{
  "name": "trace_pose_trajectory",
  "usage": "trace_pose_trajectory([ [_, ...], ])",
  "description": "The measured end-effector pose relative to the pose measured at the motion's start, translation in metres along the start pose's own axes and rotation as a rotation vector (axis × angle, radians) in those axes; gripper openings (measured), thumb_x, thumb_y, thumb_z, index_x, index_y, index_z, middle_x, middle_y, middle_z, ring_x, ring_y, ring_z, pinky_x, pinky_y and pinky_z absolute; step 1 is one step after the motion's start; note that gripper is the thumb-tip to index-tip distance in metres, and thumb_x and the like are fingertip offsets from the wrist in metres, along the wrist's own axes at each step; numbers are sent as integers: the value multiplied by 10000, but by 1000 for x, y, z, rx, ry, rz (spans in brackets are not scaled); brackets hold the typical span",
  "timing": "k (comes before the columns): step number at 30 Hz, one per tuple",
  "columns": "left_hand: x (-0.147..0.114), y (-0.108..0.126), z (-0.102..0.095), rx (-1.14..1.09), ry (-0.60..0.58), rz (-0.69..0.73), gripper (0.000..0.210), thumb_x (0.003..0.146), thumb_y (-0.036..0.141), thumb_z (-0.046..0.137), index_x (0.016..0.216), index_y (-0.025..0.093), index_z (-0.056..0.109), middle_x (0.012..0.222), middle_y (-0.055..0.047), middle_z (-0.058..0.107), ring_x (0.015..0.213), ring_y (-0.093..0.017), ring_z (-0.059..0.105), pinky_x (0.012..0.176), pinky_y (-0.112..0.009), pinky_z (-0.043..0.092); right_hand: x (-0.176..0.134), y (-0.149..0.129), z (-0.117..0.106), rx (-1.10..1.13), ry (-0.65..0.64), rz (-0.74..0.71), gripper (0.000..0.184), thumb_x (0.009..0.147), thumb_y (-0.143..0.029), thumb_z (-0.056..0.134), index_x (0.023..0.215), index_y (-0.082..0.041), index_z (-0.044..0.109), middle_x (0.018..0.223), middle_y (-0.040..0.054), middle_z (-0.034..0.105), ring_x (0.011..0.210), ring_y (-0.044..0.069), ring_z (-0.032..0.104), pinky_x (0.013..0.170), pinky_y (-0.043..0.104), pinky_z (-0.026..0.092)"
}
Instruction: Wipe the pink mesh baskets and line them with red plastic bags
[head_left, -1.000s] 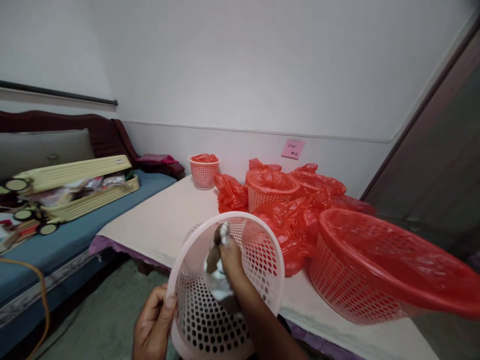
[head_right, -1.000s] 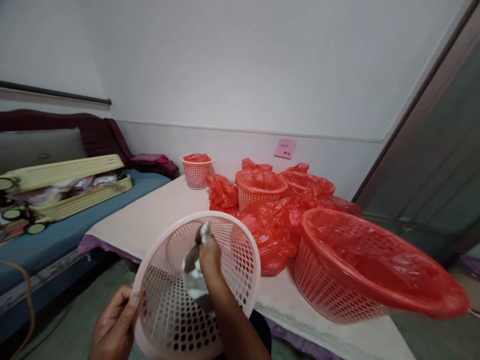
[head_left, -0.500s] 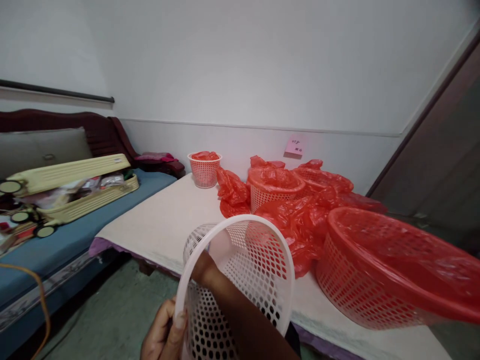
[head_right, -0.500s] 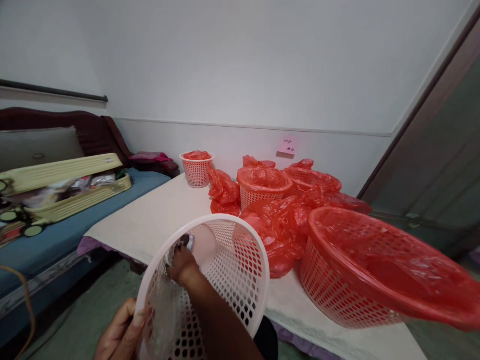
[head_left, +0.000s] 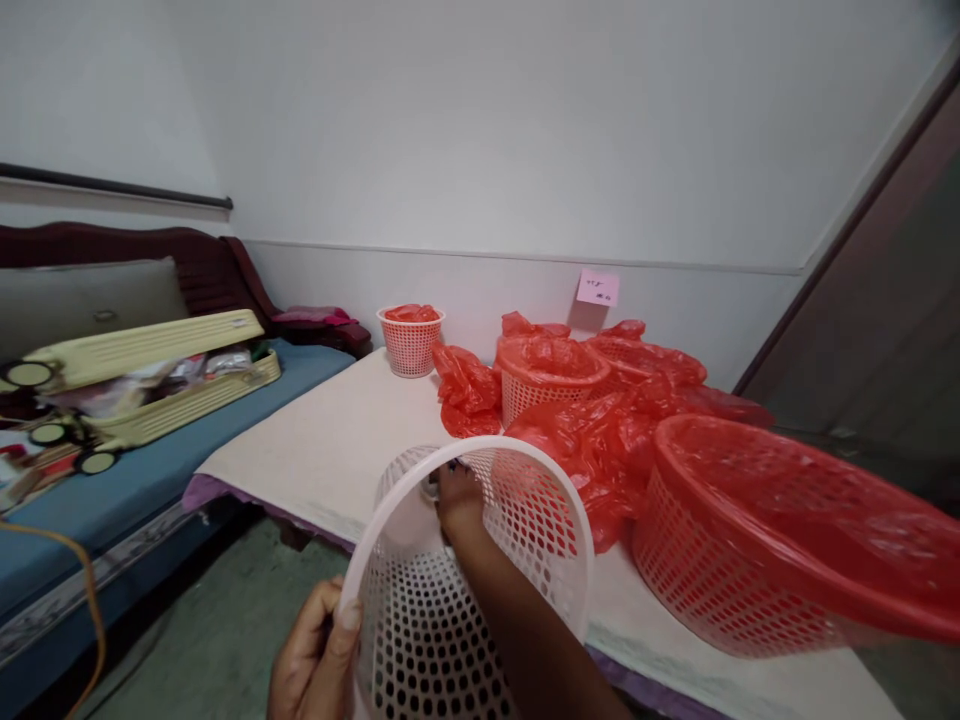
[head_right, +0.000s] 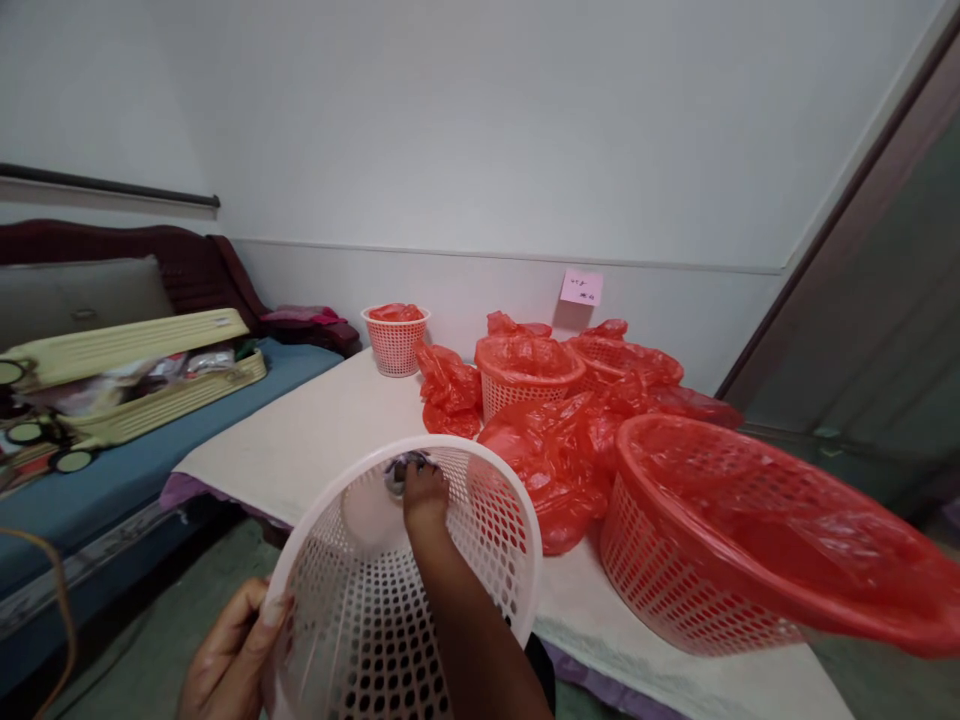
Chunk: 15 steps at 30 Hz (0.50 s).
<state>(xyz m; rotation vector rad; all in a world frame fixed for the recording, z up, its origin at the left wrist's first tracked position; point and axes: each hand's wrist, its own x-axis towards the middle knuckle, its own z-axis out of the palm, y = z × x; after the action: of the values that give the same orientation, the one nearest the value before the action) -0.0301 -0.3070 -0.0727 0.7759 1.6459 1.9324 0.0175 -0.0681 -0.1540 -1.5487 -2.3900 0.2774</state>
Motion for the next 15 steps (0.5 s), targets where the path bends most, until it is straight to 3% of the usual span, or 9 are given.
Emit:
trace_pose_trajectory([
  [4, 6, -1, 3, -13, 13, 20, 403, 762, 521, 665, 578, 198, 508, 586, 38, 397, 565, -115, 322, 533, -216, 303, -12, -2, 10, -8, -119, -76, 522, 712, -198, 707, 1219, -152, 595, 1133, 199, 655, 986, 301, 625, 805, 373, 470],
  [9, 5, -2, 6, -24, -20, 13, 389, 767, 511, 662, 587, 205, 505, 580, 41, 395, 550, -116, 322, 533, -225, 303, -31, -27, 27, 122, -241, -351, 432, 660, -205, 746, 1083, -272, 692, 1054, 35, 723, 936, 219, 659, 796, 278, 480],
  [12, 3, 0, 7, 6, -22, 32, 402, 756, 527, 668, 576, 203, 513, 581, 36, 388, 552, -119, 325, 528, -232, 297, -25, -36, 26, 202, -178, -383, 419, 698, -250, 744, 1112, -242, 683, 1154, 43, 688, 1020, 226, 635, 842, 285, 484],
  [15, 0, 2, 9, 27, -34, 43, 399, 758, 532, 668, 575, 202, 539, 580, 32, 397, 556, -120, 318, 522, -236, 282, -3, -34, 16, 246, -36, -288, 338, 821, -280, 679, 1142, -176, 648, 1238, 87, 630, 1121, 236, 588, 943, 375, 468],
])
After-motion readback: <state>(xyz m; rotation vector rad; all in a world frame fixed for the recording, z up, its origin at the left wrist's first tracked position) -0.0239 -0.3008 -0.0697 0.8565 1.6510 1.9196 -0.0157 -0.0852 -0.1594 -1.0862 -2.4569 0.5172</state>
